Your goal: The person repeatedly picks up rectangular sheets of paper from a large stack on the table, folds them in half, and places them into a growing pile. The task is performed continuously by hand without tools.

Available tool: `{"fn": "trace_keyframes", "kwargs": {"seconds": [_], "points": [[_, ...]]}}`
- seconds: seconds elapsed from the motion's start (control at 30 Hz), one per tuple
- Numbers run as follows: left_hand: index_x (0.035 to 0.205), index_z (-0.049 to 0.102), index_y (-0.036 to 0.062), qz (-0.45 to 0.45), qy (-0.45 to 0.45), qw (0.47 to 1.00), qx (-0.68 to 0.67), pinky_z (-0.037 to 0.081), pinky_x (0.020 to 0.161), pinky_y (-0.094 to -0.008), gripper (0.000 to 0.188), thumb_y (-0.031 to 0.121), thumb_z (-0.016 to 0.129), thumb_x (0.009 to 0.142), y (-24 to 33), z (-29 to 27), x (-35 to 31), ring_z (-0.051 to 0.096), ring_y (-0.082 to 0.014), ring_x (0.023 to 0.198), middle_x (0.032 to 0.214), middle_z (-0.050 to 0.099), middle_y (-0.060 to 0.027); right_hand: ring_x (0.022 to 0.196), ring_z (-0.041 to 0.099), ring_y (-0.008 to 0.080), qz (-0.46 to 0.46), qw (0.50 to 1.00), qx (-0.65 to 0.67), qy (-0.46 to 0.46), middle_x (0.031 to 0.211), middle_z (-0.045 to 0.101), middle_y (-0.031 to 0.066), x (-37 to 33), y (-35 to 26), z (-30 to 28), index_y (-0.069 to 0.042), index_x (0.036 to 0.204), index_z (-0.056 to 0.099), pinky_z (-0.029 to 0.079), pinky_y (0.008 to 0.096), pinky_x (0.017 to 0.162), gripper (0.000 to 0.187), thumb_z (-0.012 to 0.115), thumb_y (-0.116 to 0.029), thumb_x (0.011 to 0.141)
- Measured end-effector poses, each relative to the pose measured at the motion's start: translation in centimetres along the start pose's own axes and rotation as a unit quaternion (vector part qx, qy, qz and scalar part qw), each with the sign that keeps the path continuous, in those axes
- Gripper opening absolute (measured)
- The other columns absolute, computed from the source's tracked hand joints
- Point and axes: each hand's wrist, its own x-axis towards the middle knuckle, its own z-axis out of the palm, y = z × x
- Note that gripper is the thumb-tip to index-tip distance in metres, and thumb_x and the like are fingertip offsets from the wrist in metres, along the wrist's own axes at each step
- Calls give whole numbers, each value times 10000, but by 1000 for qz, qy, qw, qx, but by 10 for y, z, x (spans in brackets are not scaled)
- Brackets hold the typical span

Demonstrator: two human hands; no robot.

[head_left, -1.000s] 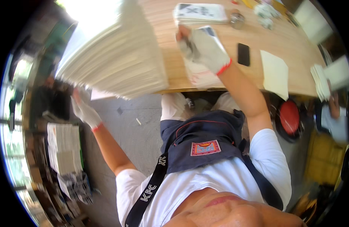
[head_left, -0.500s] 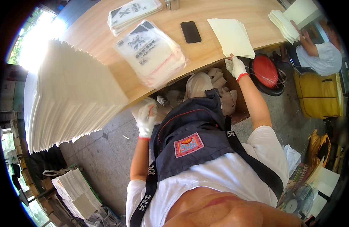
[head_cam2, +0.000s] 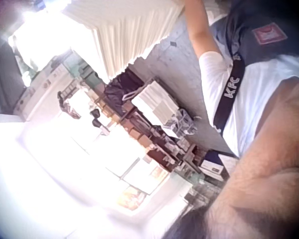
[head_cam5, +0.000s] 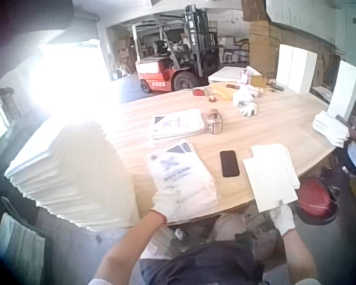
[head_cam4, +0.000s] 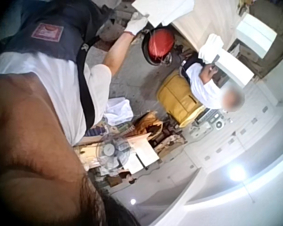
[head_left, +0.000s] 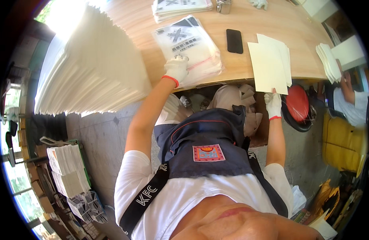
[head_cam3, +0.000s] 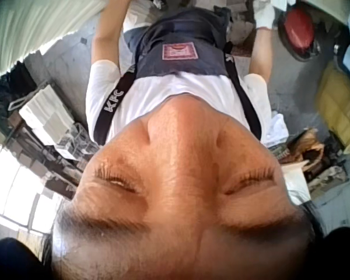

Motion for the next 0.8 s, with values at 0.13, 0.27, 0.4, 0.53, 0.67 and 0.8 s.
{"fn": "trace_keyframes", "kwargs": {"seconds": [0.13, 0.27, 0.4, 0.53, 0.67, 0.8], "points": [[1000, 557, 149, -15, 41, 999, -10, 493, 746, -419, 282, 96, 567, 722, -11, 18, 7, 555, -281, 990, 1051, 566, -75, 463, 409, 105, -82, 994, 69, -35, 787, 537, 52, -18, -24, 18, -125, 1100, 450, 298, 204, 360, 228, 428, -52, 886], [979, 554, 146, -23, 76, 994, -70, 487, 736, -405, 282, 57, 542, 712, -33, 34, 9, 549, -271, 981, 1039, 562, -56, 807, 597, 202, -103, 986, 83, -106, 1043, 569, 103, -66, -43, 60, -35, 1248, 402, 501, 278, 634, 425, 492, -60, 834], [949, 555, 140, -13, 122, 976, -181, 480, 729, -397, 257, 49, 519, 712, -40, 34, -3, 545, -255, 973, 1026, 563, -40, 1054, 555, 271, 51, 966, 12, -253, 1188, 520, 183, -99, -41, 84, 77, 1236, 384, 459, 354, 897, 484, 493, -63, 786], [891, 569, 157, -16, 182, 968, -172, 481, 707, -381, 207, 58, 513, 719, -44, 44, -8, 547, -247, 961, 976, 576, -23, 1009, 572, 266, 151, 936, 14, -318, 1136, 548, 186, -92, -1, 99, 86, 1208, 405, 472, 339, 871, 442, 464, -64, 796], [841, 583, 162, -11, 214, 969, -122, 482, 676, -352, 164, 63, 512, 732, -44, 36, -11, 581, -229, 874, 902, 602, -9, 877, 602, 172, 158, 950, 58, -263, 1035, 587, 97, -83, 30, 97, -17, 1138, 477, 517, 253, 655, 299, 472, -59, 842], [857, 596, 122, -10, 201, 947, -251, 468, 653, -338, 194, 11, 488, 740, -47, 25, -16, 586, -208, 769, 862, 597, -38, 900, 601, 191, 147, 966, 103, -189, 1093, 567, 103, -104, 45, 112, -25, 1196, 437, 509, 261, 679, 354, 483, -64, 847]]}}
